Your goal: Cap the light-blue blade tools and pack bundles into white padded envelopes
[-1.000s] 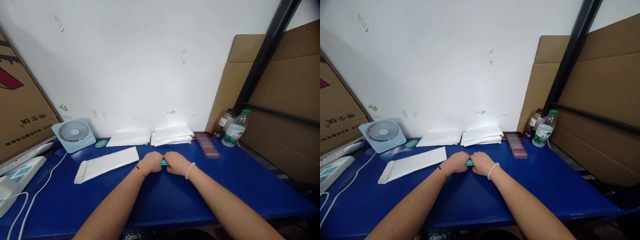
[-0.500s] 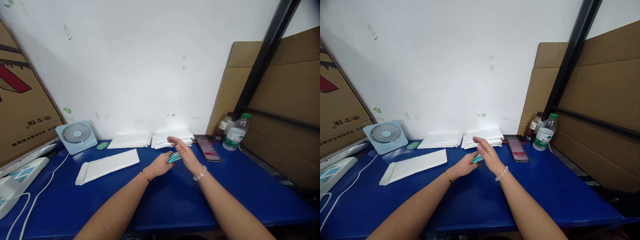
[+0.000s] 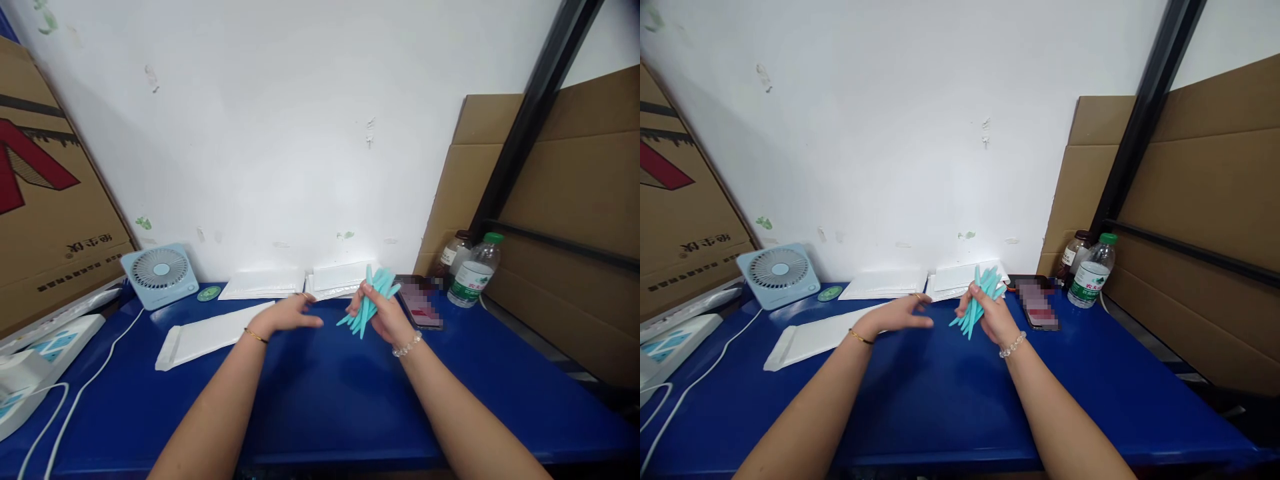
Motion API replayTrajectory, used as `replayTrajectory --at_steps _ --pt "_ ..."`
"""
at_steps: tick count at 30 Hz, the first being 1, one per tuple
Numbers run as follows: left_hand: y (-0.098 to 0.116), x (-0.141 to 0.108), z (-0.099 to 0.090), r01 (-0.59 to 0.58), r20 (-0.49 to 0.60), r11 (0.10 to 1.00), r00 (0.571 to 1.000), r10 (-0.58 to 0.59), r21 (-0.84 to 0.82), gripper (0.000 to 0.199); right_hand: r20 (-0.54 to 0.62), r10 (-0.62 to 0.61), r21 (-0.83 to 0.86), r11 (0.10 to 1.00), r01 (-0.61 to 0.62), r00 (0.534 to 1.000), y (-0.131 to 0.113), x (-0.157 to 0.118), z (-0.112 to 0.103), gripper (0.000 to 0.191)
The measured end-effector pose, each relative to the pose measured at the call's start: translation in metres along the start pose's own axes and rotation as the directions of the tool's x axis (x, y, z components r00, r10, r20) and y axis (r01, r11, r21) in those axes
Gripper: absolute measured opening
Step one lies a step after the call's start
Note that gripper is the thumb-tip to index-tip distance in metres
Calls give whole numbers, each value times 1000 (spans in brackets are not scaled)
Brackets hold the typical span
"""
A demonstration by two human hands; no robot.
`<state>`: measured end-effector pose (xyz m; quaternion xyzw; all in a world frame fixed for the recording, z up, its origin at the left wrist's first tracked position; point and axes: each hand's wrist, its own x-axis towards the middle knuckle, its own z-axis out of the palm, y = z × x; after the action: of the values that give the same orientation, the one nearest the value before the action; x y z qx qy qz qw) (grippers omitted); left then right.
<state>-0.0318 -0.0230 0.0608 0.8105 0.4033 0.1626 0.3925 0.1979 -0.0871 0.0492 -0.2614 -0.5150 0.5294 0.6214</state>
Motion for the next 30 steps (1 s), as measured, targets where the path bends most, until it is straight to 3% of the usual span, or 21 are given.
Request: replayTrajectory --at_steps 2,4,6,9,11,13,15,17,18,20,23,26,28,29,30 --pt "-29 -7 -32 212 -274 956 950 -152 205 60 -112 -75 -87 994 65 991 2 5 -6 23" --pt "-58 -16 -58 457 -409 836 855 -318 305 61 -180 -110 -198 977 73 978 8 8 -11 26" --pt "-81 -24 -73 585 -435 751 788 -435 307 63 -169 -74 -314 949 17 983 17 8 -13 28" --pt "-96 -31 -81 586 -335 763 801 -496 273 46 -73 26 -441 896 -56 997 29 8 -11 28" --pt "-91 -30 -79 515 -317 829 841 -439 219 32 -58 25 -452 891 -48 998 32 7 -9 27" --pt "-76 -26 -73 367 -404 929 857 -319 44 29 -98 -4 -400 916 -36 995 32 8 -9 26" --pt "-55 -17 -64 125 -552 954 792 -261 -271 32 -167 -9 -324 945 -46 986 29 8 -9 27" --pt "-33 -5 -52 -181 -647 793 694 -316 -582 30 -214 15 -260 963 -72 977 26 7 -9 30" --pt "-23 0 -45 -324 -657 664 674 -337 -673 27 -223 31 -243 966 -86 974 25 7 -8 32" --pt "-8 11 -31 -500 -648 429 680 -343 -752 21 -224 66 -238 964 -120 972 25 6 -5 37" --pt "0 21 -15 -554 -578 189 709 -404 -811 18 -315 70 -265 951 -158 947 29 6 -3 45" --pt "-4 27 -7 -514 -474 56 737 -482 -856 20 -452 25 -247 957 -152 892 36 9 -5 45" --pt "-8 28 -5 -481 -448 68 745 -494 -874 27 -456 61 -192 967 -165 888 38 12 -9 38" --pt "-9 28 -5 -455 -454 131 734 -505 -881 33 -438 90 -165 970 -178 894 38 12 -11 35" --pt "-10 26 -7 -426 -487 242 695 -530 -872 41 -418 111 -145 971 -187 902 37 13 -13 33"
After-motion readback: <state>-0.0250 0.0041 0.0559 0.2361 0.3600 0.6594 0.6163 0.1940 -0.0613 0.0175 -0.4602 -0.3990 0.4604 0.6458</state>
